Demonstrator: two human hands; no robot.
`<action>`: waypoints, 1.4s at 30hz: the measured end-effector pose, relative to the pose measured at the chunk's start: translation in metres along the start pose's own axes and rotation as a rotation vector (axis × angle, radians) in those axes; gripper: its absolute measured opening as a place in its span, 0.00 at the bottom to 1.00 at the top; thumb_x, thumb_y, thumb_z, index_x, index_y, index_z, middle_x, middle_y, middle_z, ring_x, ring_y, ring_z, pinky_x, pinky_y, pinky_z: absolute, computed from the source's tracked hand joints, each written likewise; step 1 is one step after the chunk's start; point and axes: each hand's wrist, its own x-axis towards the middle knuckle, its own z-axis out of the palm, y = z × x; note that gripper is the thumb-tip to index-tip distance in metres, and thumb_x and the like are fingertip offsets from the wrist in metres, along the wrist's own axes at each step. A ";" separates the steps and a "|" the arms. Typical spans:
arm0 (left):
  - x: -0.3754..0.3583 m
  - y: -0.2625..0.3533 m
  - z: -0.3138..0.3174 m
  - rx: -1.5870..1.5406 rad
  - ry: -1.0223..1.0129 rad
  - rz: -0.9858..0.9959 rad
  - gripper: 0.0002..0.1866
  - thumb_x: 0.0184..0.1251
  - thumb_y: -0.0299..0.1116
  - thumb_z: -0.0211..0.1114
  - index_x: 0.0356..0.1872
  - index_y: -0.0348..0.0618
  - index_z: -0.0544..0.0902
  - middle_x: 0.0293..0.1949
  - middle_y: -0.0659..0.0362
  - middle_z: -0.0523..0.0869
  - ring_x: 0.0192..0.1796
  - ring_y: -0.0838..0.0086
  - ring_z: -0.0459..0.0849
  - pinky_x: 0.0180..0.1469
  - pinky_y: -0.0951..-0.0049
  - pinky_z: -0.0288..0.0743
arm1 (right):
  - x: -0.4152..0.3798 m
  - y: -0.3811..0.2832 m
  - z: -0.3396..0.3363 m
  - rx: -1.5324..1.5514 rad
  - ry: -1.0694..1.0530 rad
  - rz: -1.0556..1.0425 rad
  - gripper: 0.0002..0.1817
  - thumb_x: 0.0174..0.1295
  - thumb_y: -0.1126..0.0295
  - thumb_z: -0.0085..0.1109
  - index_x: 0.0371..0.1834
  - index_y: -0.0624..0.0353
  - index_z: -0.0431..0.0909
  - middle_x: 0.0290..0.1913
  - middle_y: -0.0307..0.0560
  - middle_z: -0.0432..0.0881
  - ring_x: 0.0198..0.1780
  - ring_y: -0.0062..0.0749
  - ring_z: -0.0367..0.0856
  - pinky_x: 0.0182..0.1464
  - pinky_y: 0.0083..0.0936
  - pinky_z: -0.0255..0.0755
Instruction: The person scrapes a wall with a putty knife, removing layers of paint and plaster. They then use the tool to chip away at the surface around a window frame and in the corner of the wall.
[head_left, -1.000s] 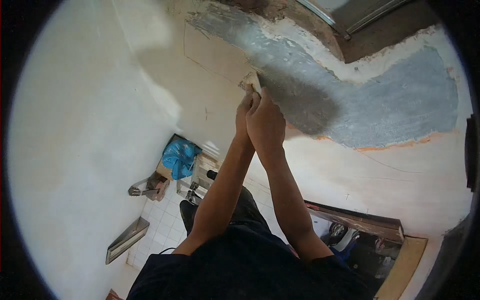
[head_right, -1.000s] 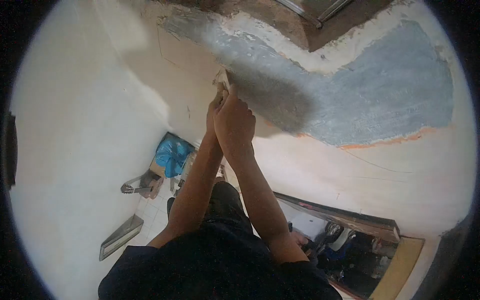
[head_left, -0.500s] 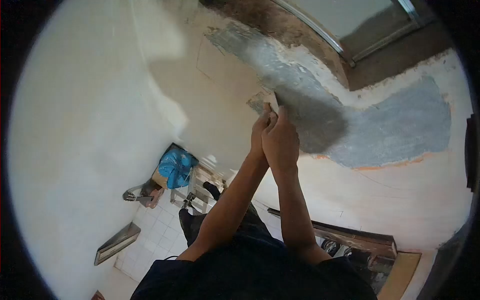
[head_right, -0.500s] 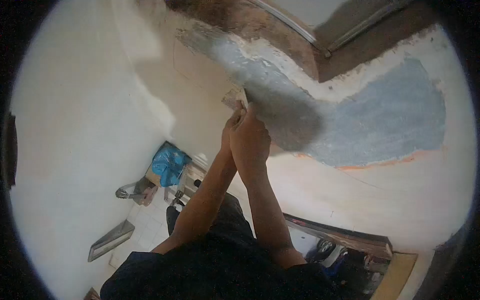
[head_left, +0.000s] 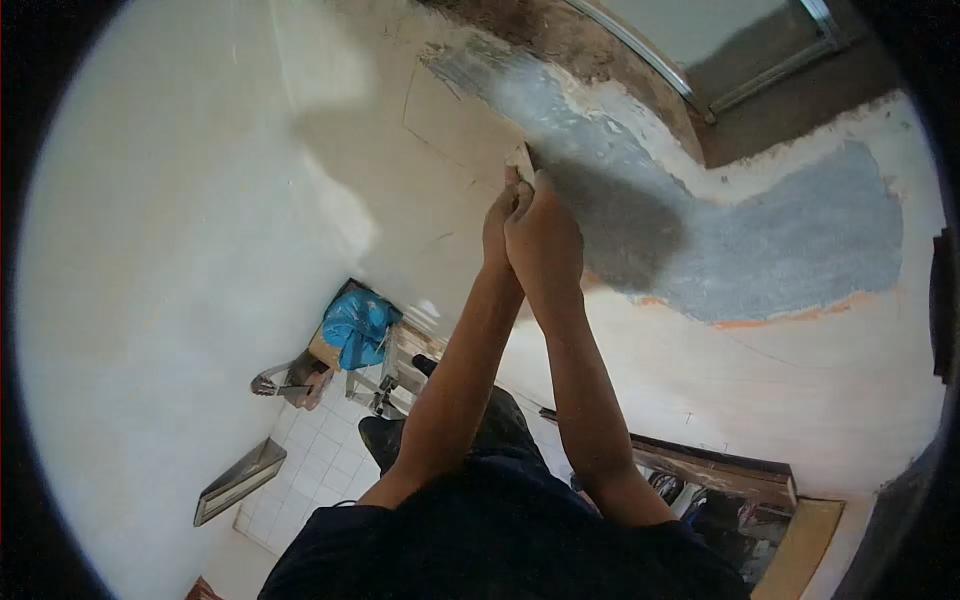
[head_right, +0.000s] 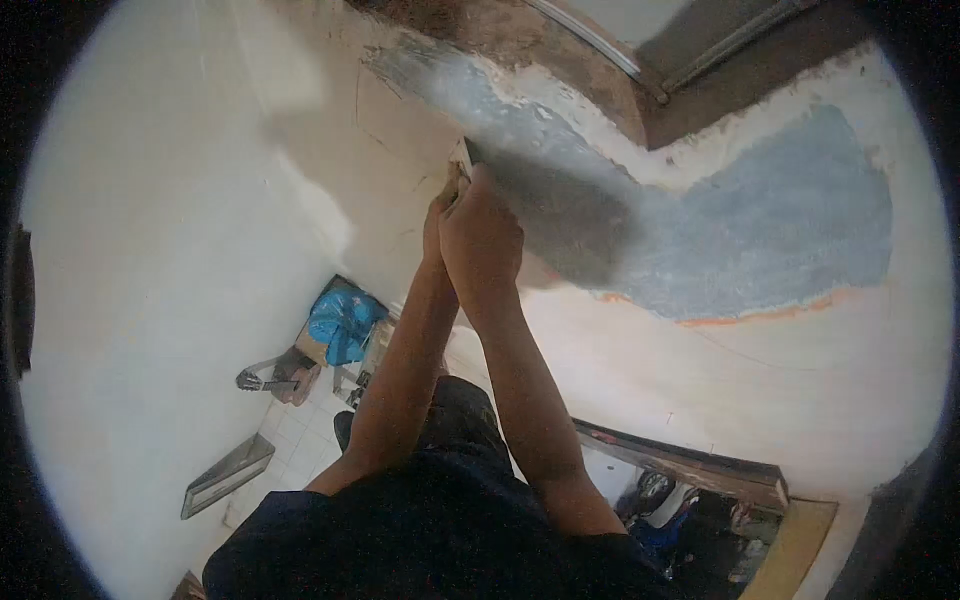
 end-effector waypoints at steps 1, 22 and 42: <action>-0.001 -0.007 -0.003 -0.012 0.008 -0.020 0.16 0.75 0.46 0.46 0.38 0.46 0.77 0.28 0.63 0.76 0.30 0.78 0.76 0.33 0.75 0.72 | -0.003 0.003 0.000 -0.012 0.020 -0.023 0.13 0.67 0.61 0.43 0.40 0.61 0.70 0.31 0.64 0.81 0.34 0.55 0.83 0.37 0.44 0.79; 0.025 0.003 -0.002 0.046 0.272 0.034 0.16 0.75 0.44 0.46 0.39 0.46 0.77 0.24 0.65 0.75 0.25 0.79 0.74 0.27 0.77 0.70 | 0.010 -0.021 -0.018 0.018 -0.013 0.004 0.14 0.68 0.62 0.42 0.44 0.62 0.68 0.32 0.64 0.81 0.38 0.59 0.82 0.41 0.48 0.77; 0.059 0.084 -0.018 0.152 0.348 0.120 0.19 0.75 0.46 0.44 0.37 0.42 0.76 0.25 0.64 0.75 0.28 0.77 0.73 0.32 0.75 0.70 | 0.056 -0.097 0.012 0.092 -0.092 -0.080 0.15 0.69 0.61 0.41 0.43 0.64 0.69 0.34 0.62 0.81 0.40 0.56 0.83 0.44 0.45 0.77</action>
